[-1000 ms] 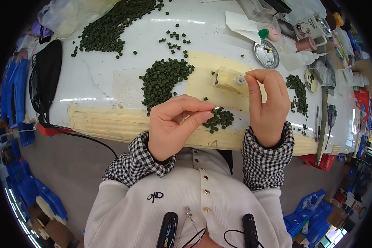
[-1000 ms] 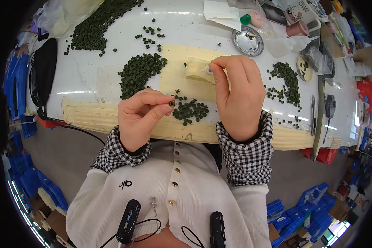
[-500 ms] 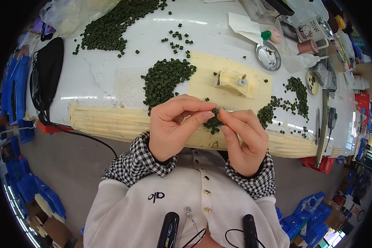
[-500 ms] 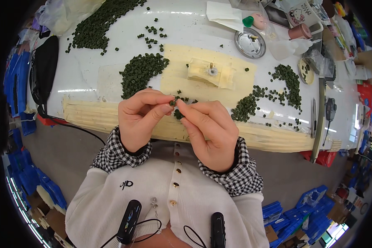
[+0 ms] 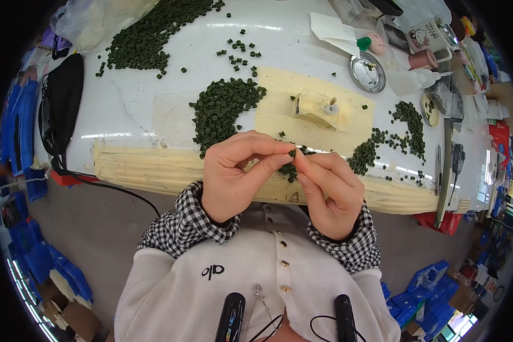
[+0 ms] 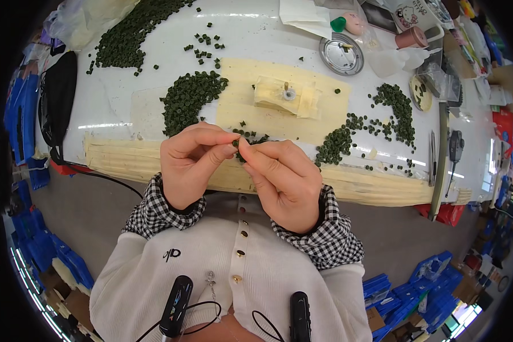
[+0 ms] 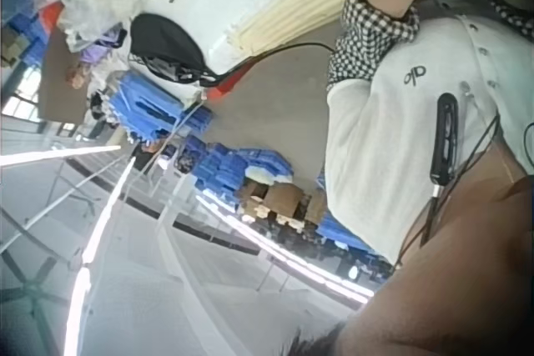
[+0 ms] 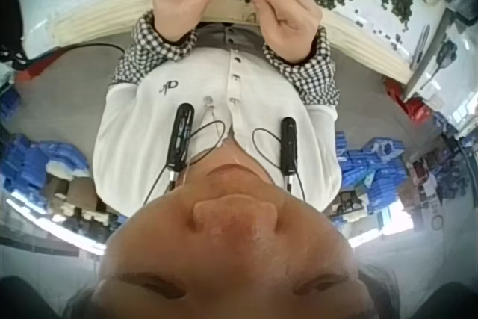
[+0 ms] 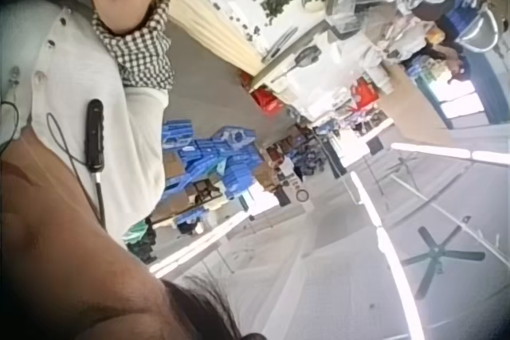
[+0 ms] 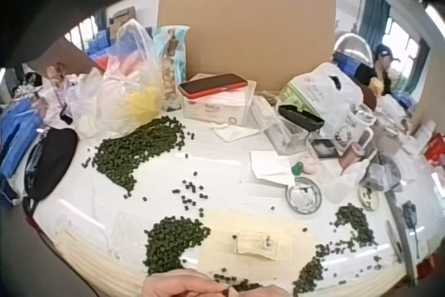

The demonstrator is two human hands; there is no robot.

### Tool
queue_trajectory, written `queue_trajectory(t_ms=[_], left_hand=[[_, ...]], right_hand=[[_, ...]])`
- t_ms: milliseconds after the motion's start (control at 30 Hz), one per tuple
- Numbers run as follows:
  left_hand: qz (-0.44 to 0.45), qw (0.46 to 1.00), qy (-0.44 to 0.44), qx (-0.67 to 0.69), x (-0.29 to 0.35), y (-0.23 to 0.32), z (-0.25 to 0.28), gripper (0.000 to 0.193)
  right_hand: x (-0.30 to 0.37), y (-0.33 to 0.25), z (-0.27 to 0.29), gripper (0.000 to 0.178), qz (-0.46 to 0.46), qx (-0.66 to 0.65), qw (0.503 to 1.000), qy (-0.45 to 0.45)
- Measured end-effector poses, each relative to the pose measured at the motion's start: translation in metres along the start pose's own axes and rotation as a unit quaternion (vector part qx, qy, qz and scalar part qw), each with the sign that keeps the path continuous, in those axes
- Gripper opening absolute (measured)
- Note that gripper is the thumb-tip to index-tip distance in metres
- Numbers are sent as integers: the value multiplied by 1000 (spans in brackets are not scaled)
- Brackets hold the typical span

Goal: Manually assembling or sorting small green plastic toy components on a workbench.

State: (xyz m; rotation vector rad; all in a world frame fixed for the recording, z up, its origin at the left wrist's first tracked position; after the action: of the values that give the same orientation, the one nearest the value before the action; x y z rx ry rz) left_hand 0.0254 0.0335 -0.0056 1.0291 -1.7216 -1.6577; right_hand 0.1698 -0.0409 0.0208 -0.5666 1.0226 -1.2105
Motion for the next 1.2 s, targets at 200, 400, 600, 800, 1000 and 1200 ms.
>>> queue_trajectory(t_ms=[200, 400, 600, 800, 1000, 1200], left_hand=[[-11, 976, -34, -215, -1, 17, 15, 16], [-114, 886, -52, -446, 8, 18, 10, 17], [-155, 859, -53, -485, 3, 12, -6, 19], [-141, 837, 54, -526, -1, 25, 25, 16], [-119, 808, 57, -574, -8, 25, 29, 14], [-90, 806, 39, -584, -14, 24, 26, 14]], right_hand=[[14, 14, 32, 22, -70, 106, 986, 105], [24, 25, 55, 14, -89, 309, 945, 64], [25, 31, 51, 13, -92, 344, 932, 58], [21, 28, 53, 11, -107, 297, 945, 80], [21, 23, 41, 12, -89, 145, 974, 146], [17, 13, 37, 20, -55, 139, 981, 125]])
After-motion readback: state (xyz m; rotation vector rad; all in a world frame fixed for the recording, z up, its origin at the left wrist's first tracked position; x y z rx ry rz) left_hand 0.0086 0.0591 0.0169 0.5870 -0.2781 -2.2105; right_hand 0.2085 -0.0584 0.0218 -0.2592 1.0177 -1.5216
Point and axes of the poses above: each hand's wrist, its own x-axis away from the middle knuckle, its own z-axis out of the back of the hand, y = z × x, the point moved 4 cm from there along -x, towards the middle knuckle, and after that the axes turned 5 degrees about -y, right-handed, at the moved point
